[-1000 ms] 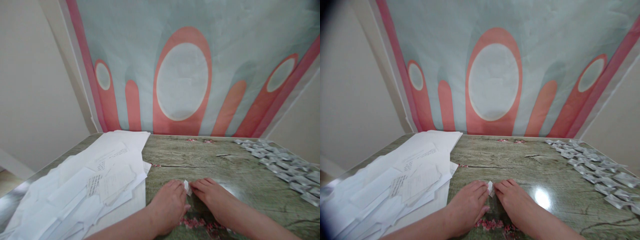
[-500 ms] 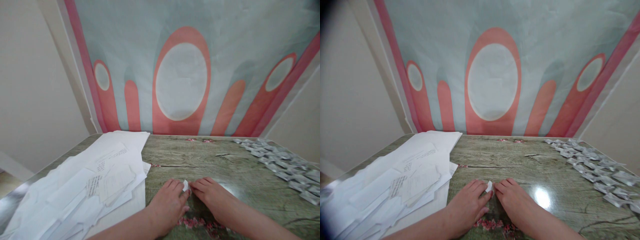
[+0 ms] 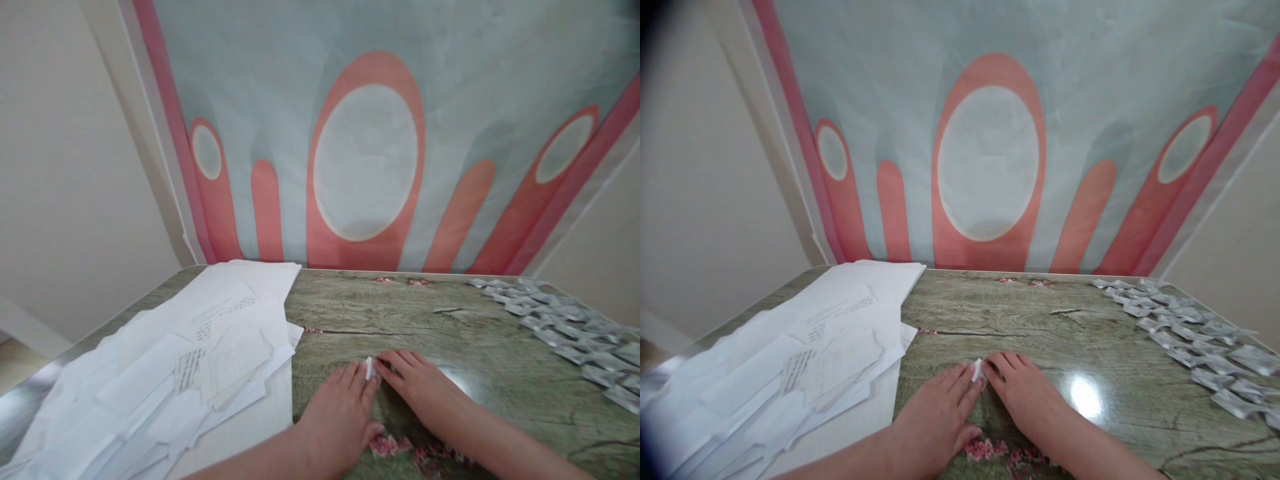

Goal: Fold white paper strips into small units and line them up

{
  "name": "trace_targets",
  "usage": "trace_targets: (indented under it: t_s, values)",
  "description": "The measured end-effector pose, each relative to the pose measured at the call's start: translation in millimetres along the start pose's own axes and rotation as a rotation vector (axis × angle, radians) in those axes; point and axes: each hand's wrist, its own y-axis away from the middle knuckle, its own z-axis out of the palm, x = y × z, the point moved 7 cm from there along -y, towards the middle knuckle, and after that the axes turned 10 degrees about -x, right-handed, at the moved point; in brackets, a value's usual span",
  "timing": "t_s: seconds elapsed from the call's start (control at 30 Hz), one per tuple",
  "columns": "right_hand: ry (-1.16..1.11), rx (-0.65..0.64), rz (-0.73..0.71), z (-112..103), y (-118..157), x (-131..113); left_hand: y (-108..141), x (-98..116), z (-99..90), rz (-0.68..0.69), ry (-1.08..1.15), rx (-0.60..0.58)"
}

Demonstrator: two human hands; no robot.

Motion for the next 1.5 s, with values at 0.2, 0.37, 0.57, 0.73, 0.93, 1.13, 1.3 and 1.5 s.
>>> trace_targets:
  t_s: [0.2,0.37,0.57,0.73,0.93,1.13,1.3,1.5]
  values:
    - [0.033,-0.003,0.019,5,-2,2,0,-2,-2.0,-0.004,-0.002,0.012]
    - [0.038,-0.013,0.021,2,-6,3,0,-2,-0.6,0.004,0.004,0.023]
    - [0.058,-0.02,0.032,-3,-11,2,0,0,-6.0,-0.007,0.007,-0.005]
    - [0.079,-0.038,0.005,-3,-9,1,0,2,-5.2,-0.023,-0.004,-0.032]
    - [0.116,-0.011,-0.027,-2,3,-5,1,3,-7.5,-0.018,0.009,-0.06]
    - [0.152,-0.042,0.044,-1,7,-12,1,4,-9.2,-0.022,0.024,-0.083]
    - [0.148,-0.013,0.045,3,10,-13,0,4,-7.3,-0.027,0.019,-0.073]
    - [0.103,0.049,0.034,2,6,-8,1,3,-5.9,-0.008,-0.023,0.002]
